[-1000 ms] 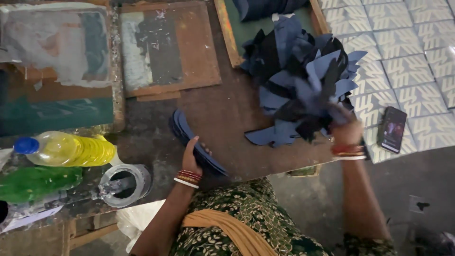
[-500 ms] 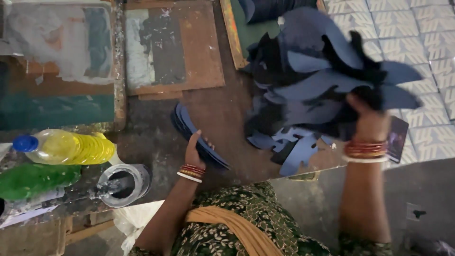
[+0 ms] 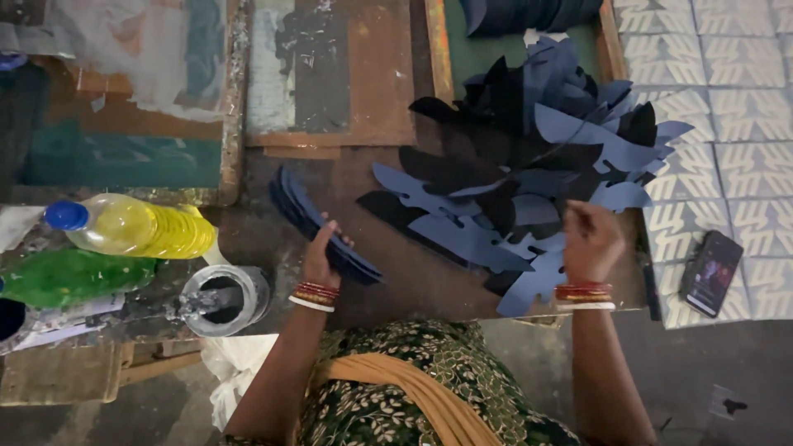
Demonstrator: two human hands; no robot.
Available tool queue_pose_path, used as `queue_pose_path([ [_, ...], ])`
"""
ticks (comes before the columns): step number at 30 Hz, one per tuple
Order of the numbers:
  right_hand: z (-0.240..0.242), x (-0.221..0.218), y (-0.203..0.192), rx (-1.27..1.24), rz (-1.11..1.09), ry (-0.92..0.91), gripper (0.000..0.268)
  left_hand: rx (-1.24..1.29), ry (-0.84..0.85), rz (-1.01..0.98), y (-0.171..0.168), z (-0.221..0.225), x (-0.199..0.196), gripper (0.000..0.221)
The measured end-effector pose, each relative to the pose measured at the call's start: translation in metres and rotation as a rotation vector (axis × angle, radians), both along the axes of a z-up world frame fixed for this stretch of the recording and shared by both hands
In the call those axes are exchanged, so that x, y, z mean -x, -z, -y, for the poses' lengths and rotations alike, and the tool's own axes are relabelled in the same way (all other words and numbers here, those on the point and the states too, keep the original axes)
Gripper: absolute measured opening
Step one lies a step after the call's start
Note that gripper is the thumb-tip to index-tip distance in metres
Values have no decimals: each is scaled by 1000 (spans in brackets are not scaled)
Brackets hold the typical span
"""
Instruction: Sorting and stacking pre-cut blue and black fabric pieces on a workbench.
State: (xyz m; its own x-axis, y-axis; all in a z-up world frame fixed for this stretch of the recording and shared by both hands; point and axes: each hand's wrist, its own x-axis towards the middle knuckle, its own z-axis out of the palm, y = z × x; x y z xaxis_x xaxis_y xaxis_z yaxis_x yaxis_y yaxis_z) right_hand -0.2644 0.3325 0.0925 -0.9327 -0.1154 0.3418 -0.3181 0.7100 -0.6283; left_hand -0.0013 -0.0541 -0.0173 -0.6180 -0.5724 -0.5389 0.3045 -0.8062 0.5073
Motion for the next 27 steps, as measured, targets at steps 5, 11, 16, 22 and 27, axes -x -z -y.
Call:
queue_pose_path([
  [5, 102, -13, -82, -285, -414, -502, 45, 61, 97, 22, -34, -21, 14, 57],
  [11, 112, 55, -55, -215, -267, -420, 49, 41, 159, -108, -26, -31, 14, 56],
  [16, 152, 74, -52, -442, -142, -476, 49, 16, 197, -97, -21, -39, 13, 55],
  [22, 208, 73, -75, -781, -581, -1073, 66, 2, 290, -159, -25, -50, 30, 54],
  [27, 204, 59, -96, -331, -219, -860, 25, -54, 324, -244, -27, -51, 38, 54],
])
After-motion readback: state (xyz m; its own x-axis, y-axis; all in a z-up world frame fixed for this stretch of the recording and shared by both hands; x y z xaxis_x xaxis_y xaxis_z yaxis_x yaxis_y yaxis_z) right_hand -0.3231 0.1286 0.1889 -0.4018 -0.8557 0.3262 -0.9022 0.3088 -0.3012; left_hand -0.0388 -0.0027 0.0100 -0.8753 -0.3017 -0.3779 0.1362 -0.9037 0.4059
